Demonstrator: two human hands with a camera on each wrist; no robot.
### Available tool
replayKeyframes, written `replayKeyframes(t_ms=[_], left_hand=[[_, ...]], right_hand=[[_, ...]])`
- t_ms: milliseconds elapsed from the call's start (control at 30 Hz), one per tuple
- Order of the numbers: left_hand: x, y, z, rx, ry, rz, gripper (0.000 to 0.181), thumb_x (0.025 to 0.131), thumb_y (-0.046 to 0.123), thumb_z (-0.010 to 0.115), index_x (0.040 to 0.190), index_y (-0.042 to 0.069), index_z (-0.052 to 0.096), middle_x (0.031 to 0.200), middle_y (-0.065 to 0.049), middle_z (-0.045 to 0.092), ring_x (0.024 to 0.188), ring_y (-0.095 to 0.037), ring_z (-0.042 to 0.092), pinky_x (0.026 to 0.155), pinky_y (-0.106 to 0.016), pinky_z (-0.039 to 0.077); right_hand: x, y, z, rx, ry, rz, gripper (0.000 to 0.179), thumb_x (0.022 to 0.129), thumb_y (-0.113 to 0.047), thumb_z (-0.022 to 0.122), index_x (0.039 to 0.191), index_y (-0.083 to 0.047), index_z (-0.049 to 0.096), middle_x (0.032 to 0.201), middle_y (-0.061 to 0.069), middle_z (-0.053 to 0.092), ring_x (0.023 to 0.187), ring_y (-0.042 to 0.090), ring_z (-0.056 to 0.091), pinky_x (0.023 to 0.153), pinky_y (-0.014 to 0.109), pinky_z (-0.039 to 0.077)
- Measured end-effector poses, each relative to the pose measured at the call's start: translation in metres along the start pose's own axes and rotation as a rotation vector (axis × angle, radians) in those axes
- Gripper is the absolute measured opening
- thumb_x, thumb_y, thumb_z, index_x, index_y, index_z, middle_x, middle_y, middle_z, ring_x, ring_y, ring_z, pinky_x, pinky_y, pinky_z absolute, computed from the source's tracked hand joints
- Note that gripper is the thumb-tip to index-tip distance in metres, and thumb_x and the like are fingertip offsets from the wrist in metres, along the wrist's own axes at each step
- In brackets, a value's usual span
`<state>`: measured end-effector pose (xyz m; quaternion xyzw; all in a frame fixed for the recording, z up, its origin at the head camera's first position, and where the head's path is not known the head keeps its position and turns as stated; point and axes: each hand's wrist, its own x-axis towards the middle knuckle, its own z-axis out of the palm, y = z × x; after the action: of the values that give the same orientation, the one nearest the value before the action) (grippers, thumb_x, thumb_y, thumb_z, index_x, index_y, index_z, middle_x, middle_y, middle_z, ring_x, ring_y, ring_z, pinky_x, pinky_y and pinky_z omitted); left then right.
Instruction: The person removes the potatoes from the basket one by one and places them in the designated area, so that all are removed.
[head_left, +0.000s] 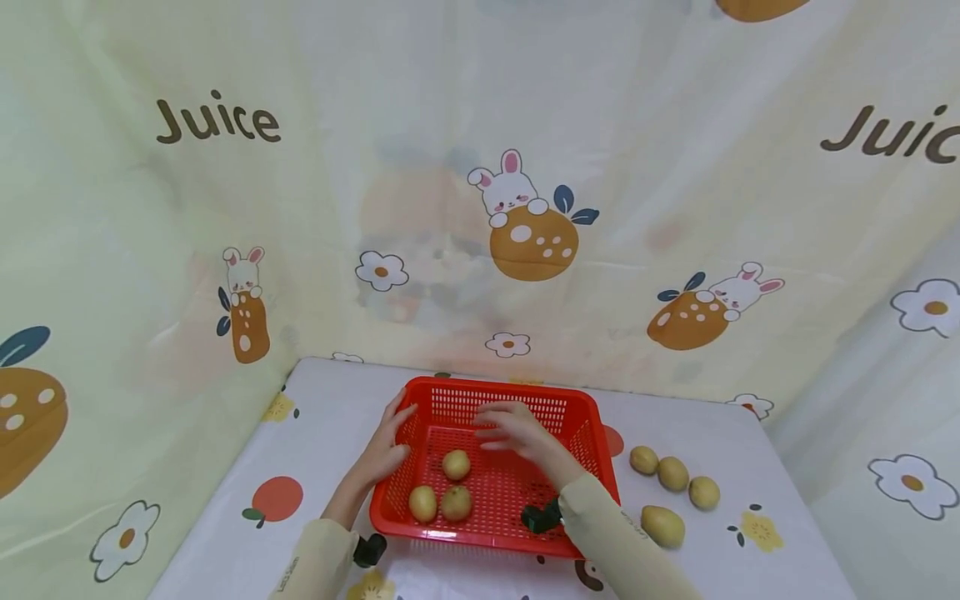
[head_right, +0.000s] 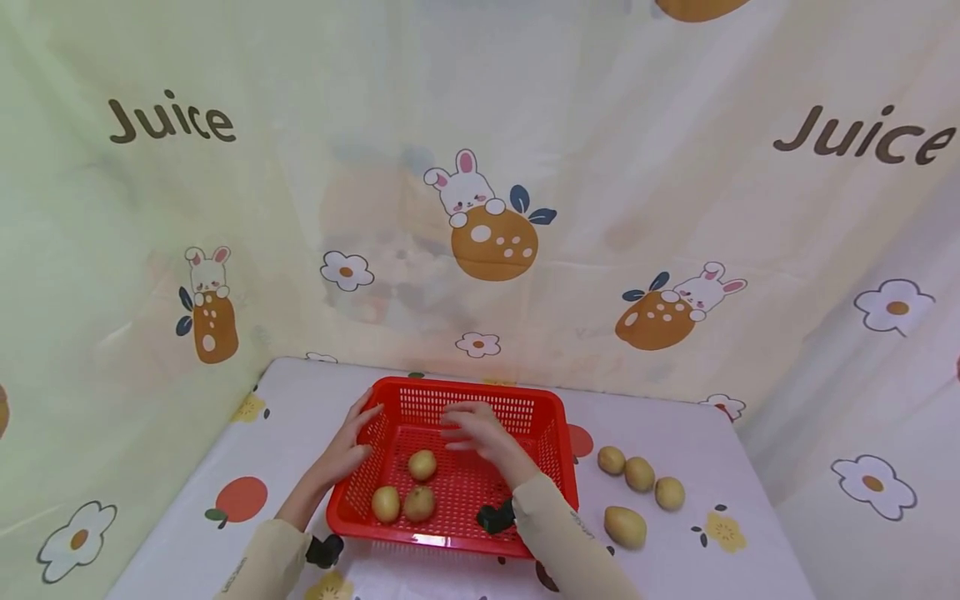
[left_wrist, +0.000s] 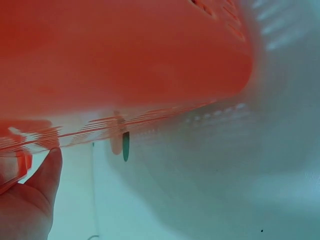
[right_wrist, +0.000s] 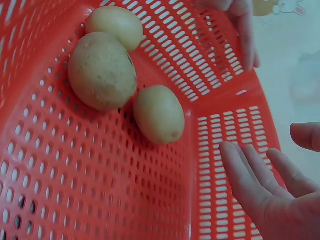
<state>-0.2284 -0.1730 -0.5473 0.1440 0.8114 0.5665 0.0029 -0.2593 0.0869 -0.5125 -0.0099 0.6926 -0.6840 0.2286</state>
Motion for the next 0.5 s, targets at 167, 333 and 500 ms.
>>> replayKeyframes(t_ms=[167,333,500], left_hand=[[-0.001,-0.004,0.002,-0.009,0.004,0.017,0.072,0.073,-0.016,0.05,0.144,-0.012,0.038,0.163,-0.018,0.007,0.147,-0.044,0.011,0.107,-0.063,0.031],[-0.001,-0.004,0.002,0.045,0.004,0.007,0.072,0.073,-0.015,0.051,0.144,-0.011,0.038,0.163,-0.016,0.007,0.146,-0.043,0.013,0.107,-0.061,0.032],[0.001,-0.002,0.001,0.042,0.004,0.008,0.072,0.074,-0.014,0.049,0.145,-0.011,0.038,0.163,-0.016,0.007,0.146,-0.043,0.014,0.107,-0.062,0.032]], right_hand=[[0.009,0.006,0.01,-0.028,0.038,0.025,0.037,0.099,-0.009,0.053,0.131,0.01,0.055,0.124,0.026,0.062,0.113,0.045,0.06,0.084,0.05,0.055],[0.013,0.011,0.02,-0.059,0.07,0.05,0.038,0.096,-0.008,0.057,0.13,0.01,0.056,0.124,0.026,0.061,0.112,0.045,0.061,0.083,0.051,0.056],[0.014,0.014,0.028,-0.075,0.047,0.083,0.044,0.094,-0.009,0.06,0.134,0.01,0.052,0.126,0.028,0.059,0.115,0.045,0.059,0.087,0.053,0.053]])
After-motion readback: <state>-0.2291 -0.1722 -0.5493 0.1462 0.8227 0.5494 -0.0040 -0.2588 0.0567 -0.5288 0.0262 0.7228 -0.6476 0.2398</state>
